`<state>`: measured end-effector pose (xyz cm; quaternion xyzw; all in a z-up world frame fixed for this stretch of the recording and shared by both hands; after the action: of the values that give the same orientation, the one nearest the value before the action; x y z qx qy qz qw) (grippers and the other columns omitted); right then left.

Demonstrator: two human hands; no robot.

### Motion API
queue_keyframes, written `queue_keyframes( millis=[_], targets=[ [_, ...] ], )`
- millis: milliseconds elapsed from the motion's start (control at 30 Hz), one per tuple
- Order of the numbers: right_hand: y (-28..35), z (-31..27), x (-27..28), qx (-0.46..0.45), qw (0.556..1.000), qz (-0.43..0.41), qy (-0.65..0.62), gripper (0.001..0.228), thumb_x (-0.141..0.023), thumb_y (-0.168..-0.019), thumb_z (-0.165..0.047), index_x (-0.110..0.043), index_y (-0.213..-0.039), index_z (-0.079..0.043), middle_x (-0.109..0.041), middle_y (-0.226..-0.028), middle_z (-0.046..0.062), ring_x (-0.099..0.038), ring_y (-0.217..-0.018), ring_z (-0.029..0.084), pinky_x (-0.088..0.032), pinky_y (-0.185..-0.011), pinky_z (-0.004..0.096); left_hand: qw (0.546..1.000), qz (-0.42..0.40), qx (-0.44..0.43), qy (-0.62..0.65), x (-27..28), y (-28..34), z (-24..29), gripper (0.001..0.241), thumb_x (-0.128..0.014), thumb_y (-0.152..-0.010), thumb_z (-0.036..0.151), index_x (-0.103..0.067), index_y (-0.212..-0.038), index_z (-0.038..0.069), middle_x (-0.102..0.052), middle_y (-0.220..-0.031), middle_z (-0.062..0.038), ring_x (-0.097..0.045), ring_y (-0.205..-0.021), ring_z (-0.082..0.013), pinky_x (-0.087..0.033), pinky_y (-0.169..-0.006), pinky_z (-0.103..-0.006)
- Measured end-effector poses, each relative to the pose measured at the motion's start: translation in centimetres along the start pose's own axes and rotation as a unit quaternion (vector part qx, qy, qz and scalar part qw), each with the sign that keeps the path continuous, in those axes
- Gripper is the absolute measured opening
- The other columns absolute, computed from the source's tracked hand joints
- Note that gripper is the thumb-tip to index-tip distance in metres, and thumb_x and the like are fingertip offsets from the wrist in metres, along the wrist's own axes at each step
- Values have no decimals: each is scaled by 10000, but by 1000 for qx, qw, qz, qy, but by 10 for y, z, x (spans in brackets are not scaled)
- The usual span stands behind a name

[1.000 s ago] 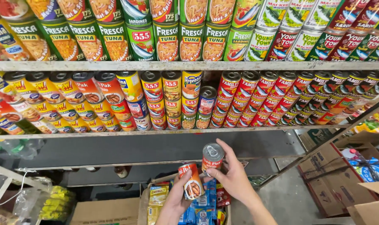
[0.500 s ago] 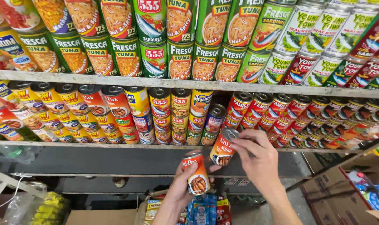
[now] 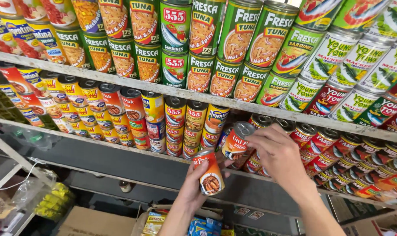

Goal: Taking canned goods from a cardboard box and arranging them on grocery store shelves.

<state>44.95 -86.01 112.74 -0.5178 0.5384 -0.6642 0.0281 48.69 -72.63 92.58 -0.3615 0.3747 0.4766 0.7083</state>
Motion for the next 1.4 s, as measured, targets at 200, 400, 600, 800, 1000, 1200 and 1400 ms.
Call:
queue_keyframes(
  millis=[200,400,600,800,1000,1200,1400],
  targets=[
    [-14,-2,4,26,999,29,16,265,-720,-752,97,-766,-975,-39,-719,-963,74,-670,-899,268,-559,-763,375,999,0,-23,-22,-17,-5,16,542,-686,-925,213,-484,-1397,39,-602,-1419,-143,-608,-1304,-346,-564,-1006,-519],
    [-14,-5,2,39,998,32,24,305,-710,-731,116,-766,-993,-30,-710,-971,78,-652,-905,277,-550,-772,383,996,-9,-29,-82,-22,-10,22,505,-677,-937,165,-503,-1394,42,-598,-1415,-157,-581,-1337,-310,-562,-1019,-499],
    [-8,-9,-2,60,997,25,45,321,-716,-696,109,-770,-982,-26,-716,-974,69,-638,-907,276,-544,-775,393,992,24,-17,-124,-14,-7,10,489,-685,-907,128,-520,-1362,63,-608,-1397,-117,-605,-1311,-249,-579,-1005,-483],
    [-2,-9,-4,55,996,39,60,307,-718,-707,111,-775,-970,-36,-721,-981,56,-627,-901,270,-543,-767,383,992,32,-19,-121,-7,-9,5,508,-691,-911,127,-527,-1387,63,-621,-1374,-127,-602,-1286,-270,-580,-998,-485],
    [-2,-1,-7,50,994,57,77,316,-718,-717,115,-779,-986,-41,-718,-982,64,-612,-877,280,-537,-751,382,993,27,-16,-118,-14,-7,9,530,-685,-907,136,-524,-1409,85,-611,-1403,-118,-588,-1331,-241,-575,-1010,-478],
    [-4,3,-11,41,992,70,93,356,-698,-715,122,-776,-1022,-41,-713,-1001,79,-630,-884,282,-543,-751,388,993,28,-28,-112,-11,-11,6,489,-684,-917,133,-522,-1374,70,-595,-1445,-92,-580,-1332,-246,-567,-1012,-491],
    [-5,7,-12,24,991,88,100,399,-660,-711,126,-767,-1057,-42,-697,-1014,87,-673,-903,289,-554,-758,399,993,32,-25,-111,-14,-11,6,477,-689,-915,142,-526,-1357,74,-594,-1444,-90,-586,-1331,-231,-573,-1006,-475]
  ],
)
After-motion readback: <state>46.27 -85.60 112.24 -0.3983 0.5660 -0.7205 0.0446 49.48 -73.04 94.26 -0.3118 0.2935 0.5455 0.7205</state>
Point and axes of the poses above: each hand's wrist, its own y-axis away from the middle knuckle, its own x-axis out of the back of the hand, z = x × y, the point moved 9 cm from there along -y, towards the middle knuckle
